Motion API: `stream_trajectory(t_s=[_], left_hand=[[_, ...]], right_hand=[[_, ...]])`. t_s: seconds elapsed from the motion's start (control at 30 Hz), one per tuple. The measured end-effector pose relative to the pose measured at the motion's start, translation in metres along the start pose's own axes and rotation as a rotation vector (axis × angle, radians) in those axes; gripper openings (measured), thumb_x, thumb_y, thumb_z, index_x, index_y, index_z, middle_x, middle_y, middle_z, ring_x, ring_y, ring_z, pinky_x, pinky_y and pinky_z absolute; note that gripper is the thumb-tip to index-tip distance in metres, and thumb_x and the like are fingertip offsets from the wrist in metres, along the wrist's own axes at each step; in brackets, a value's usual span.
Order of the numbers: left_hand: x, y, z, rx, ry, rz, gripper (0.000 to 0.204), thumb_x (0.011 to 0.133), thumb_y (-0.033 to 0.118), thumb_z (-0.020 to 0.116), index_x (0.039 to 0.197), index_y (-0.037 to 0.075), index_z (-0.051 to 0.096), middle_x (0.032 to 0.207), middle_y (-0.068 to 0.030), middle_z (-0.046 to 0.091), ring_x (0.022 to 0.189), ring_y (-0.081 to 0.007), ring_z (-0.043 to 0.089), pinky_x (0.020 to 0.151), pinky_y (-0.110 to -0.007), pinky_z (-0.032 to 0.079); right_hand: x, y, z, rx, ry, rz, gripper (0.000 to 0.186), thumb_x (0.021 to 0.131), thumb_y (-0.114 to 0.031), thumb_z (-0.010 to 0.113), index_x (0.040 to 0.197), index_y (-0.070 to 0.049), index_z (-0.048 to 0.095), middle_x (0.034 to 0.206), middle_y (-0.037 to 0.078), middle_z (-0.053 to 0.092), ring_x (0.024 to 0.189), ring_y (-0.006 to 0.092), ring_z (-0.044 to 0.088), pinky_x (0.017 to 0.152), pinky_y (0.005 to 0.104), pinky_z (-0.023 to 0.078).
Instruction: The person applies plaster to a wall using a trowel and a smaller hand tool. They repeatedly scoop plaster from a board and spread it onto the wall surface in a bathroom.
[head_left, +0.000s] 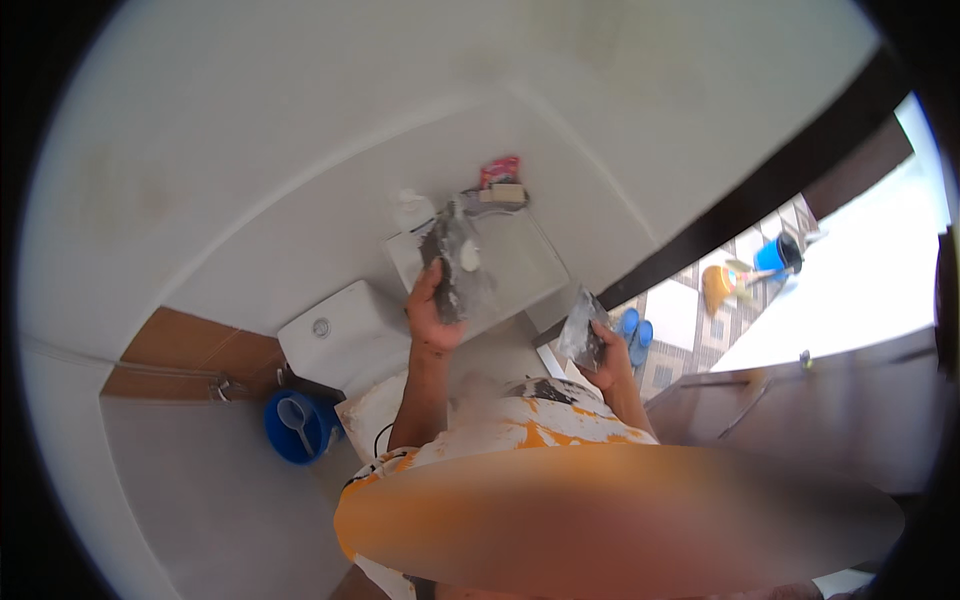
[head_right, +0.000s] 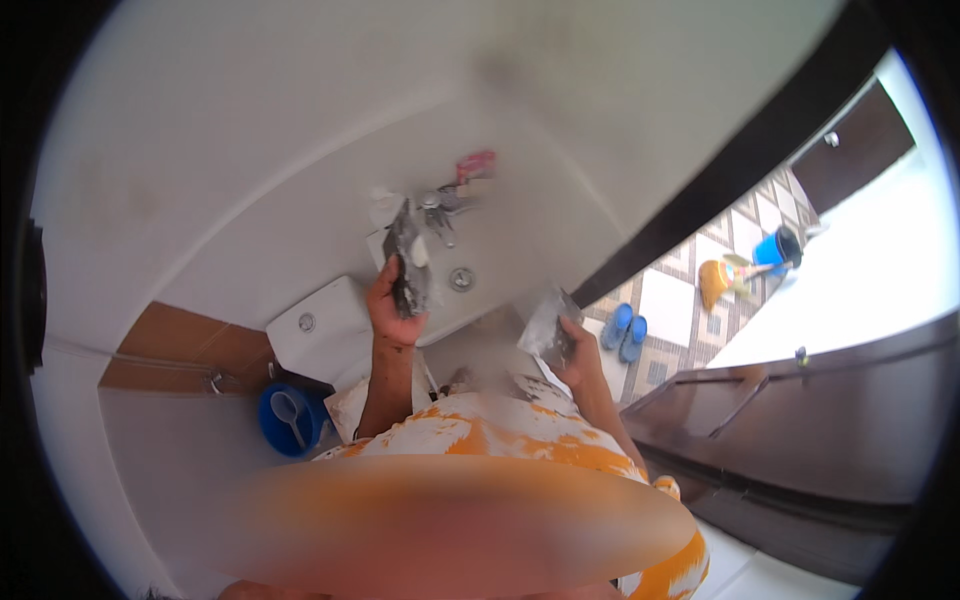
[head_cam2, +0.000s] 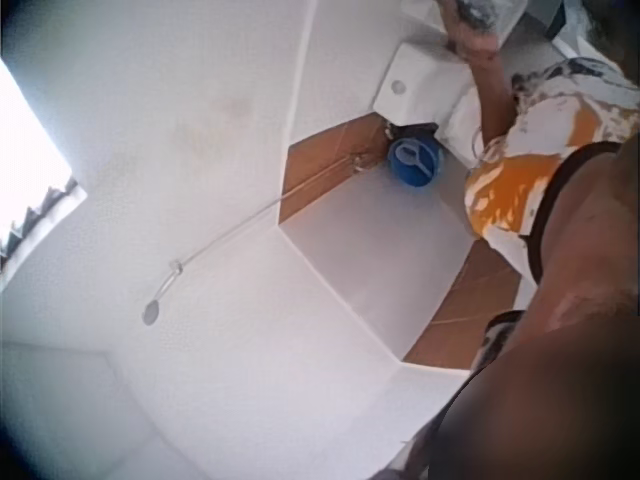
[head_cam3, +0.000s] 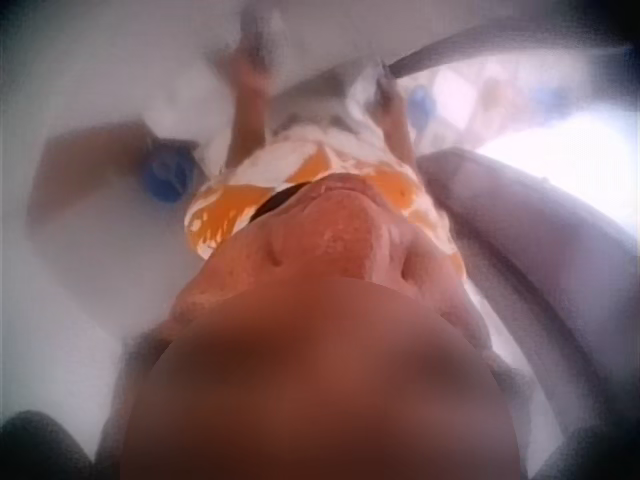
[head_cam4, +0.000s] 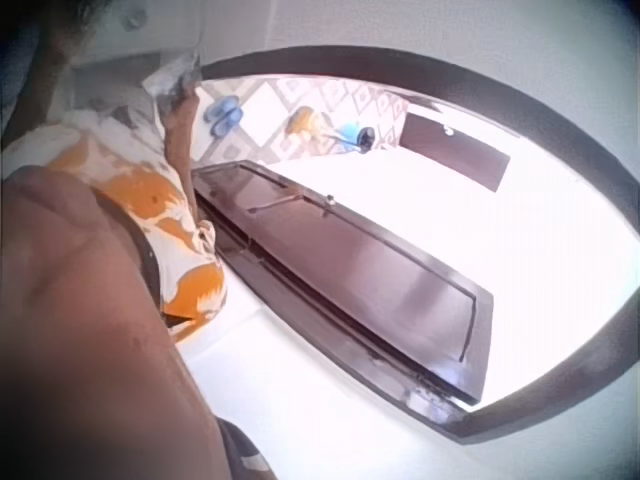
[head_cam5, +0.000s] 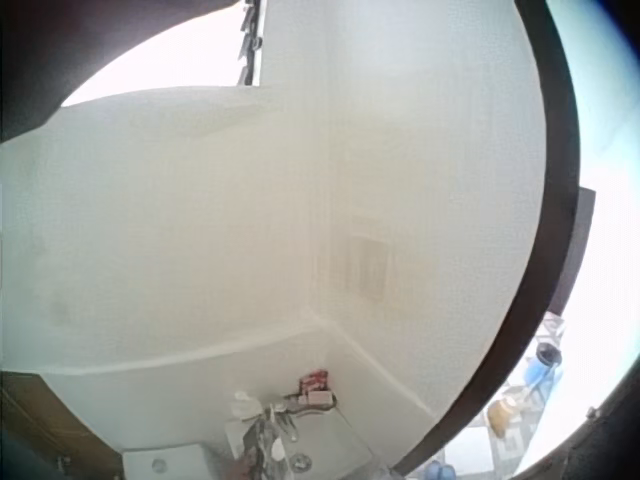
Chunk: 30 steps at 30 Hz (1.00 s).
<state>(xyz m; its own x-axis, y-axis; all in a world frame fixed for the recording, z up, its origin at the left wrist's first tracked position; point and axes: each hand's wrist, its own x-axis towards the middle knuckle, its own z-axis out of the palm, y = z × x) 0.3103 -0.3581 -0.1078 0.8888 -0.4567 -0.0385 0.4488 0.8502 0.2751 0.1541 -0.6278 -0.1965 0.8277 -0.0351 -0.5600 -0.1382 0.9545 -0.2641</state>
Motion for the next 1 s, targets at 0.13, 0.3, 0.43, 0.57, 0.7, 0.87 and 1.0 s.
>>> stream_trajectory(t_s=[0.13,0.3,0.43,0.57,0.7,0.87,1.0], left_hand=[[0.006,0.015,-0.011,0.002,0.071,-0.074,0.033,0.098,0.02,0.062,0.128,0.004,0.06,0.109,-0.0079,0.071,0.095,-0.0215,0.071,0.084,-0.039,0.06],[0.011,0.014,-0.023,-0.036,0.103,-0.261,0.031,0.096,0.025,0.069,0.122,0.009,0.061,0.109,-0.0038,0.069,0.099,-0.0193,0.069,0.087,-0.041,0.058],[0.005,0.011,-0.027,0.021,0.138,-0.257,0.028,0.096,0.021,0.067,0.12,0.008,0.061,0.107,-0.003,0.068,0.097,-0.0173,0.069,0.084,-0.036,0.058],[-0.002,0.019,-0.024,0.232,0.107,-0.124,0.032,0.095,0.024,0.068,0.122,0.008,0.06,0.106,-0.0033,0.067,0.095,-0.0164,0.069,0.082,-0.036,0.058],[-0.004,0.037,-0.031,0.177,0.1,-0.08,0.039,0.094,0.028,0.071,0.124,0.006,0.059,0.109,-0.0039,0.066,0.095,-0.0158,0.069,0.081,-0.035,0.058],[-0.007,0.053,-0.052,0.459,0.229,0.057,0.038,0.096,0.027,0.068,0.126,0.005,0.06,0.112,-0.0054,0.067,0.096,-0.0183,0.069,0.082,-0.035,0.058],[-0.018,0.045,-0.054,0.008,0.07,-0.04,0.042,0.1,0.023,0.059,0.138,0.005,0.055,0.126,-0.0093,0.066,0.114,-0.025,0.065,0.097,-0.043,0.054]], right_hand=[[0.024,0.028,0.0,-0.099,0.025,0.042,0.033,0.099,-0.015,0.057,0.13,-0.004,0.058,0.122,0.014,0.068,0.115,0.0319,0.065,0.104,0.0515,0.05],[0.04,0.049,-0.016,-0.115,0.136,0.102,0.033,0.097,-0.012,0.058,0.13,-0.005,0.059,0.123,0.013,0.068,0.114,0.0312,0.066,0.104,0.0502,0.05],[0.039,0.048,-0.03,-0.072,0.115,0.121,0.032,0.096,-0.011,0.058,0.127,-0.004,0.061,0.121,0.013,0.069,0.113,0.0309,0.066,0.103,0.0488,0.051],[0.036,0.047,-0.021,-0.102,0.113,0.097,0.031,0.096,-0.011,0.057,0.126,-0.002,0.061,0.12,0.015,0.069,0.113,0.0317,0.066,0.103,0.0489,0.051],[0.034,0.048,0.001,-0.161,0.074,0.101,0.032,0.097,-0.011,0.057,0.126,0.001,0.06,0.12,0.018,0.068,0.114,0.0336,0.065,0.105,0.0506,0.05],[0.031,0.047,0.017,-0.173,0.033,0.153,0.032,0.097,-0.013,0.059,0.126,0.001,0.059,0.121,0.017,0.068,0.113,0.0335,0.065,0.103,0.0513,0.051],[0.044,0.05,0.026,-0.186,0.089,0.055,0.034,0.098,-0.015,0.059,0.13,-0.003,0.06,0.121,0.015,0.069,0.109,0.0328,0.068,0.099,0.0507,0.054]])
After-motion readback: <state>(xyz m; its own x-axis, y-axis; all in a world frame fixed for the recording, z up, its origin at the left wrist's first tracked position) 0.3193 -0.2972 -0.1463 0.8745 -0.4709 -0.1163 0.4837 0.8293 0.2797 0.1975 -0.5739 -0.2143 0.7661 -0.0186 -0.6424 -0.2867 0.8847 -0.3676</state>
